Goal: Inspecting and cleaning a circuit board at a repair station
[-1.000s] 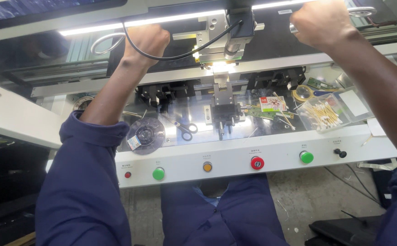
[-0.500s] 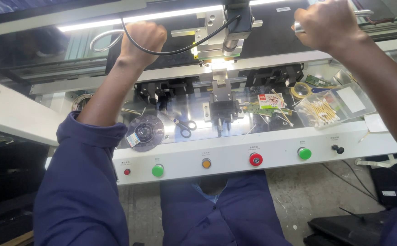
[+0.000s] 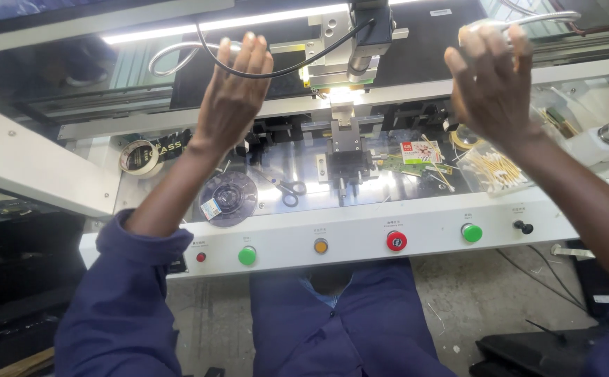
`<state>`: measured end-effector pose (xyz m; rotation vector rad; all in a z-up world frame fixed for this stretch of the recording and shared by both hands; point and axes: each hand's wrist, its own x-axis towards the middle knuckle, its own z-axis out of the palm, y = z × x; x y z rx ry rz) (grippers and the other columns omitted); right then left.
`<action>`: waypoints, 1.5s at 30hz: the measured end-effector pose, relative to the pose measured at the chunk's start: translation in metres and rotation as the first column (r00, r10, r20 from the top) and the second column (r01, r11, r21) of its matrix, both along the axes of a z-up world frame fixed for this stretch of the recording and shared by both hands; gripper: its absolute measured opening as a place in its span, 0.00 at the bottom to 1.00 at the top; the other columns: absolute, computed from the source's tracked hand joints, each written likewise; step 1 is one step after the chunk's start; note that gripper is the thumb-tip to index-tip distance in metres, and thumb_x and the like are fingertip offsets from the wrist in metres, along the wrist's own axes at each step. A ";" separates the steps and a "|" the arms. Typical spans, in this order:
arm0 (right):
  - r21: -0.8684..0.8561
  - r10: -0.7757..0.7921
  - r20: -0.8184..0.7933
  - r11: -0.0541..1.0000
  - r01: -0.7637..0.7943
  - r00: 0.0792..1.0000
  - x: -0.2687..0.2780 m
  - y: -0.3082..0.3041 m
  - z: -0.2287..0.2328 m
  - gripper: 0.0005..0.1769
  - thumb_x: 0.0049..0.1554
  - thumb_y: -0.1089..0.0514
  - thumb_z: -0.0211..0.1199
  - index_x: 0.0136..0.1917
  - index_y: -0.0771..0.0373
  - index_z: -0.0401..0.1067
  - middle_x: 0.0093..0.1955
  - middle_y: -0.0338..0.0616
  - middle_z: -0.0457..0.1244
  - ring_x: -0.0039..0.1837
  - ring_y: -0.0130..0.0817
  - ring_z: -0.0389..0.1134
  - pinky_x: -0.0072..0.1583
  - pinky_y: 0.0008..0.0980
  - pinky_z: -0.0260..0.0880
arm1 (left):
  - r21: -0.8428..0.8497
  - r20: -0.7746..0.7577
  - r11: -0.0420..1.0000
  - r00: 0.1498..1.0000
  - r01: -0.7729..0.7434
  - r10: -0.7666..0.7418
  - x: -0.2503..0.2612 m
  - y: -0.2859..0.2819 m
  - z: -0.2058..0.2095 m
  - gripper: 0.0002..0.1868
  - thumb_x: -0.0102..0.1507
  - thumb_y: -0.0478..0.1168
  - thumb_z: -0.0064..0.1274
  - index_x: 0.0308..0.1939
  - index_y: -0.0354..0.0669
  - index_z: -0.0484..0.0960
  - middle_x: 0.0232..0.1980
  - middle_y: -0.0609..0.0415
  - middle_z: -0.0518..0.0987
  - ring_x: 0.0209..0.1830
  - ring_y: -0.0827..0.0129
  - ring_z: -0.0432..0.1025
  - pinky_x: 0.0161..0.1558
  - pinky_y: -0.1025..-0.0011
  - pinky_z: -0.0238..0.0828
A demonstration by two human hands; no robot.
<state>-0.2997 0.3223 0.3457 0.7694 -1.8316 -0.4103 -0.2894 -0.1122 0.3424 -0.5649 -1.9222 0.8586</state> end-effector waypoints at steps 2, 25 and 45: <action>-0.054 0.012 0.085 0.999 -0.008 0.996 0.016 -0.007 -0.028 0.26 0.47 0.65 0.66 0.60 0.60 0.68 0.67 0.49 0.61 0.69 0.45 0.59 0.70 0.48 0.56 | 0.045 0.113 0.998 0.992 0.044 -0.049 0.027 0.007 -0.016 0.39 0.57 0.45 0.63 0.69 0.44 0.64 0.73 0.47 0.64 0.73 0.62 0.57 0.75 0.56 0.46; -0.843 0.659 0.534 0.369 0.390 0.530 0.112 -0.095 -0.163 0.12 0.63 0.58 0.53 0.47 0.67 0.74 0.34 0.47 0.66 0.31 0.31 0.63 0.31 0.26 0.61 | 0.608 0.337 0.128 0.109 -0.784 -0.935 0.287 0.132 -0.363 0.26 0.71 0.53 0.43 0.18 0.56 0.69 0.19 0.70 0.67 0.21 0.85 0.60 0.30 0.76 0.54; -0.785 0.535 0.615 0.489 0.381 0.580 0.105 -0.094 -0.179 0.10 0.60 0.59 0.56 0.42 0.63 0.77 0.28 0.42 0.63 0.29 0.27 0.56 0.33 0.27 0.56 | 0.491 0.377 0.163 0.040 -0.856 -0.925 0.276 0.128 -0.369 0.28 0.70 0.53 0.46 0.16 0.58 0.59 0.19 0.73 0.57 0.21 0.88 0.53 0.27 0.78 0.45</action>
